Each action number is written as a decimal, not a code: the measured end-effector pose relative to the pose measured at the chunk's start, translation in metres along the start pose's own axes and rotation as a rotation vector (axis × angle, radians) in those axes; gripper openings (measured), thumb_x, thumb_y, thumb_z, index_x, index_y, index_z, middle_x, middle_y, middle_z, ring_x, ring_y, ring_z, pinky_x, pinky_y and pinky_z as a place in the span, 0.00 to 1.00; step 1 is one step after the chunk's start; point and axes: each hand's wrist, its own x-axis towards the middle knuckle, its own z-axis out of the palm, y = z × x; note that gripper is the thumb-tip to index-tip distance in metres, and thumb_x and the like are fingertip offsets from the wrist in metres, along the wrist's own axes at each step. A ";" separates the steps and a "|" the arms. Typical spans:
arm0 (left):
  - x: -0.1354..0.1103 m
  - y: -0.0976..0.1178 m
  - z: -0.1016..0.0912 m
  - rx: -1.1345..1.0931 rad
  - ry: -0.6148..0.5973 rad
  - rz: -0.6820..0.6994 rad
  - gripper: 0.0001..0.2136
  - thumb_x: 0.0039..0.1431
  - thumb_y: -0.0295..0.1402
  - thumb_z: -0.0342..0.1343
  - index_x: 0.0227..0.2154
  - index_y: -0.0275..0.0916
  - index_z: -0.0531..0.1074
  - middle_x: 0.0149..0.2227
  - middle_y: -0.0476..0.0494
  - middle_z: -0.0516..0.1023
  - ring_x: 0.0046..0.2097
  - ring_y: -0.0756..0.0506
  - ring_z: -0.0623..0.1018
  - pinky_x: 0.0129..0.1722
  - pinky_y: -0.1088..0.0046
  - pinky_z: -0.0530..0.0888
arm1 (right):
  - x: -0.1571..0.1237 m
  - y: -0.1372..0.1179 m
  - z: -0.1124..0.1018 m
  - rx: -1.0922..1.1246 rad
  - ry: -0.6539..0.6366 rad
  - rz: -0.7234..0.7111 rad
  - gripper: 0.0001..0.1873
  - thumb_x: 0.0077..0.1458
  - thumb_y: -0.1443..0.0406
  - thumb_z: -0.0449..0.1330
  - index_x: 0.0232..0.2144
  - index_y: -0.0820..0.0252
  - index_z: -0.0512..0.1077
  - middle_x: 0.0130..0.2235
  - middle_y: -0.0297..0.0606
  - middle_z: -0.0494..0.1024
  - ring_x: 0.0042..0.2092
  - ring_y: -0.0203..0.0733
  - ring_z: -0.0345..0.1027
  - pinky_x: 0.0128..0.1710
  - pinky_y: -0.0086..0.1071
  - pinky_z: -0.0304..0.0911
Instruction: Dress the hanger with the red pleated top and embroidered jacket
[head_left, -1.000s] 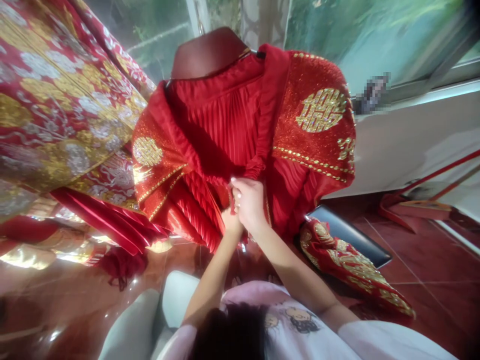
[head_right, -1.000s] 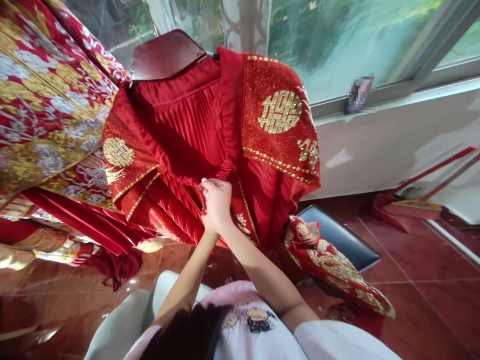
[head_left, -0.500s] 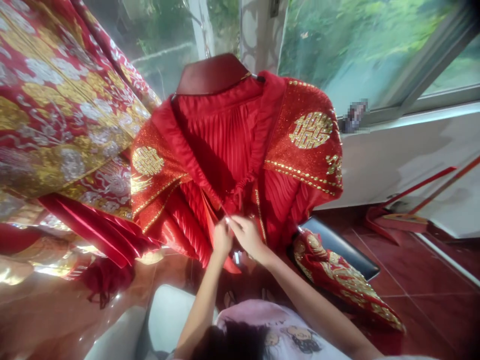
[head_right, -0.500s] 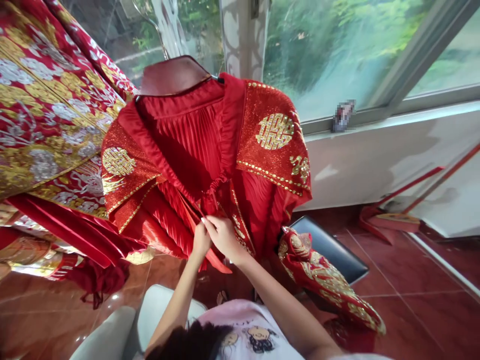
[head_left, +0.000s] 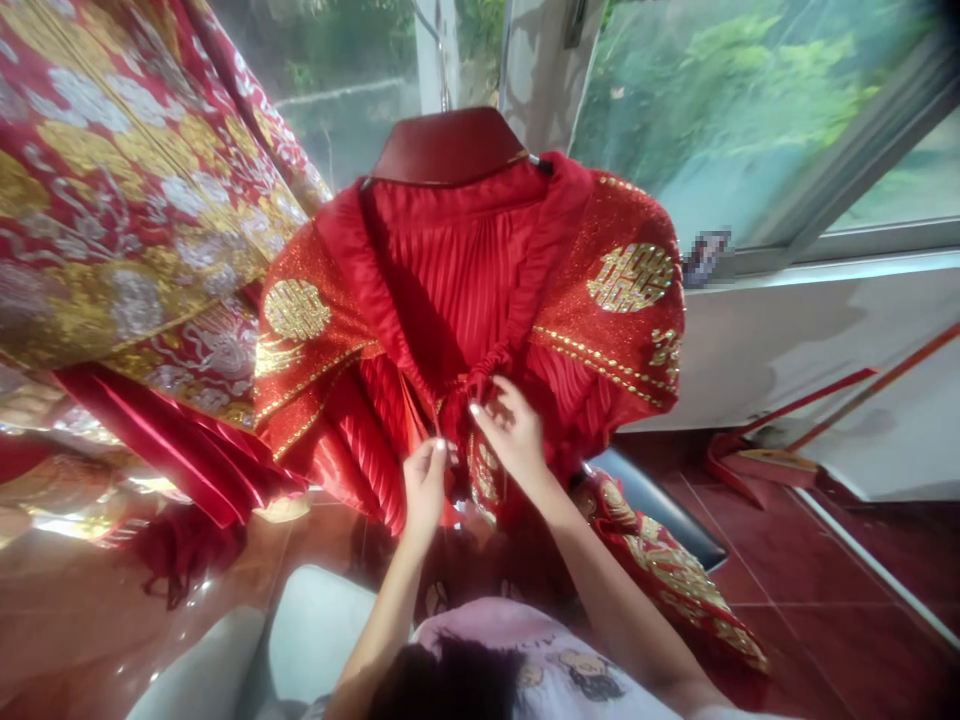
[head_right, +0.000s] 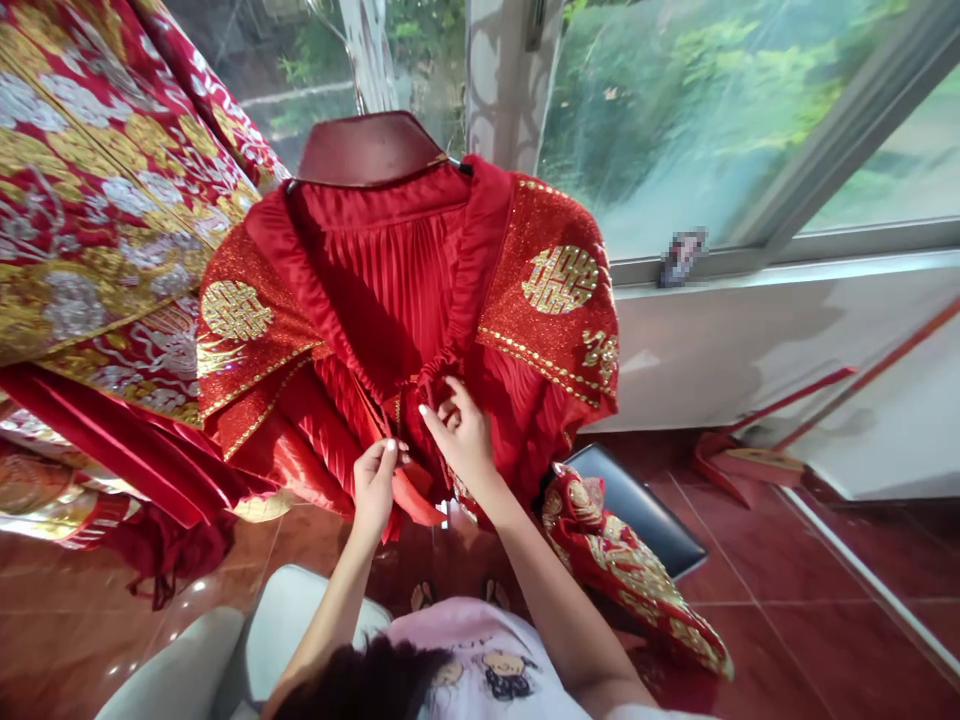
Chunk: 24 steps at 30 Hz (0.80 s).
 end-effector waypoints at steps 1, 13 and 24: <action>-0.003 -0.004 0.000 -0.015 -0.011 -0.028 0.19 0.56 0.49 0.57 0.27 0.34 0.75 0.23 0.48 0.73 0.27 0.51 0.72 0.31 0.77 0.68 | 0.001 0.001 0.002 0.004 -0.048 0.017 0.14 0.48 0.55 0.63 0.33 0.60 0.75 0.23 0.32 0.72 0.23 0.33 0.61 0.24 0.27 0.57; -0.033 -0.002 0.012 -0.190 -0.210 -0.113 0.20 0.58 0.48 0.57 0.24 0.33 0.76 0.24 0.45 0.76 0.27 0.50 0.73 0.31 0.75 0.70 | -0.032 -0.037 0.009 0.323 -0.279 0.315 0.12 0.44 0.58 0.66 0.28 0.63 0.76 0.25 0.38 0.77 0.21 0.33 0.65 0.18 0.25 0.57; -0.019 0.008 -0.017 -0.051 0.157 0.167 0.13 0.62 0.42 0.55 0.36 0.39 0.77 0.33 0.46 0.78 0.31 0.51 0.75 0.32 0.76 0.73 | -0.038 -0.031 0.010 0.350 -0.247 0.310 0.10 0.46 0.60 0.63 0.25 0.60 0.69 0.20 0.30 0.70 0.19 0.30 0.58 0.18 0.24 0.54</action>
